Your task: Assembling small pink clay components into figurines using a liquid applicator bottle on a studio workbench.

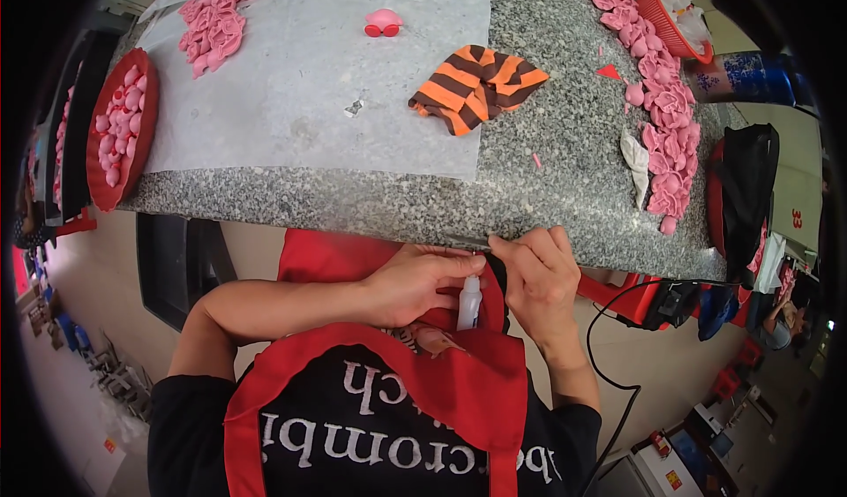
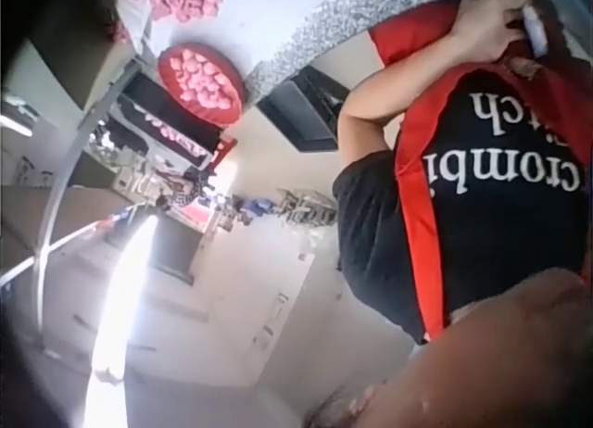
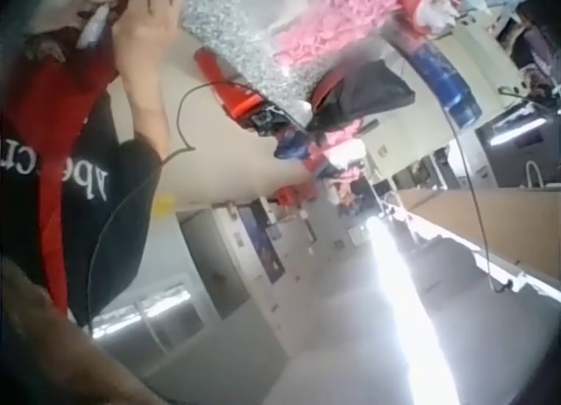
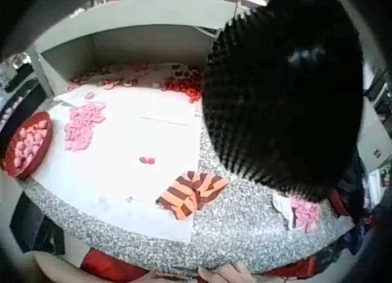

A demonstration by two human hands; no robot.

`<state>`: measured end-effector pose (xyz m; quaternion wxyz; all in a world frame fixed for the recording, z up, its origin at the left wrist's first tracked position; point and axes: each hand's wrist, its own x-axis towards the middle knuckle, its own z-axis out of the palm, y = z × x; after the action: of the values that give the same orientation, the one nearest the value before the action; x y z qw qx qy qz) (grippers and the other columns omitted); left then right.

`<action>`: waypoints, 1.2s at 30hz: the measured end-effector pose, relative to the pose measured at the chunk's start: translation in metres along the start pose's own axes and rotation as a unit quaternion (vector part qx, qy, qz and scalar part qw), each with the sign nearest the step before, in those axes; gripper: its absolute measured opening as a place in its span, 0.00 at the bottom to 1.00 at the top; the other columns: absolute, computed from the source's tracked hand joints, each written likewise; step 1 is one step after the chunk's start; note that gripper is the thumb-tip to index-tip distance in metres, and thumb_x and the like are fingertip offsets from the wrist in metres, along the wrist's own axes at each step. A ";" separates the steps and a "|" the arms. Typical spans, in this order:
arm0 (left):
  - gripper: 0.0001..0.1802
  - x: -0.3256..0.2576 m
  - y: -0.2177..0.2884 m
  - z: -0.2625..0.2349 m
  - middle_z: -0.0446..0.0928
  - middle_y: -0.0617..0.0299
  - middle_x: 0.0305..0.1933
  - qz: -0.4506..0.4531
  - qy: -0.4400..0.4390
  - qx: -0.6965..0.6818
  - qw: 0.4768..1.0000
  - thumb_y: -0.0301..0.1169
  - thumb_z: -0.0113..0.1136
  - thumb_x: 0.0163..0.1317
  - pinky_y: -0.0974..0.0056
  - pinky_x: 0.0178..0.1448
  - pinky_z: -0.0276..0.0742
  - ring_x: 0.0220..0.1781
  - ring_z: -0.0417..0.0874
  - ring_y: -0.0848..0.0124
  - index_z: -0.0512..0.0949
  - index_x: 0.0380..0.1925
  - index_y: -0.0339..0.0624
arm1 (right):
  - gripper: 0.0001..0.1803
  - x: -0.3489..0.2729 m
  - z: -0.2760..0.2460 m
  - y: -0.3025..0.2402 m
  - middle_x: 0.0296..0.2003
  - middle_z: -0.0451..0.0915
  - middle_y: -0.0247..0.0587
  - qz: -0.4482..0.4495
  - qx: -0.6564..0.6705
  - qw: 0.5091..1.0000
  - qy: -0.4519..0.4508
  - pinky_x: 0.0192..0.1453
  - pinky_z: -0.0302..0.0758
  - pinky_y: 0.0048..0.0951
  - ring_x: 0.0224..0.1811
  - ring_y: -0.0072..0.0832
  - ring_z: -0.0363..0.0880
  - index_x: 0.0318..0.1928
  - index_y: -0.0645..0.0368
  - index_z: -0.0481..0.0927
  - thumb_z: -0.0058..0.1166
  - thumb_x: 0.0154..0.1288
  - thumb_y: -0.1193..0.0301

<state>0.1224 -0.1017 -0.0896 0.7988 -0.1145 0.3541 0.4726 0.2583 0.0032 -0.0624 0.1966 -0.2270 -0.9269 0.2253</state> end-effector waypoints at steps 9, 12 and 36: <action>0.10 0.001 0.001 0.002 0.73 0.62 0.38 -0.002 0.004 -0.003 1.000 0.29 0.53 0.59 0.58 0.52 0.72 0.46 0.75 0.66 0.73 0.39 0.39 | 0.13 0.003 -0.001 0.003 0.20 0.67 0.35 -0.007 -0.004 1.000 -0.002 0.25 0.63 0.28 0.23 0.31 0.64 0.29 0.59 0.79 0.53 0.39 0.86; 0.10 0.000 0.000 0.005 0.73 0.63 0.38 -0.003 0.020 -0.008 1.000 0.29 0.53 0.59 0.59 0.51 0.72 0.45 0.75 0.66 0.73 0.39 0.39 | 0.13 0.000 -0.003 0.002 0.20 0.67 0.35 -0.006 0.015 1.000 -0.014 0.25 0.63 0.28 0.23 0.31 0.64 0.29 0.60 0.79 0.53 0.38 0.86; 0.12 0.001 -0.002 -0.002 0.73 0.61 0.41 -0.019 -0.014 -0.030 0.999 0.31 0.52 0.60 0.60 0.52 0.70 0.46 0.74 0.67 0.72 0.42 0.38 | 0.12 -0.003 0.000 -0.006 0.20 0.67 0.35 0.022 -0.010 1.000 -0.001 0.25 0.63 0.28 0.23 0.31 0.64 0.28 0.59 0.79 0.53 0.39 0.86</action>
<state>0.1233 -0.1032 -0.0917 0.8086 -0.1382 0.3268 0.4693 0.2589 -0.0035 -0.0605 0.1884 -0.2488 -0.9241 0.2203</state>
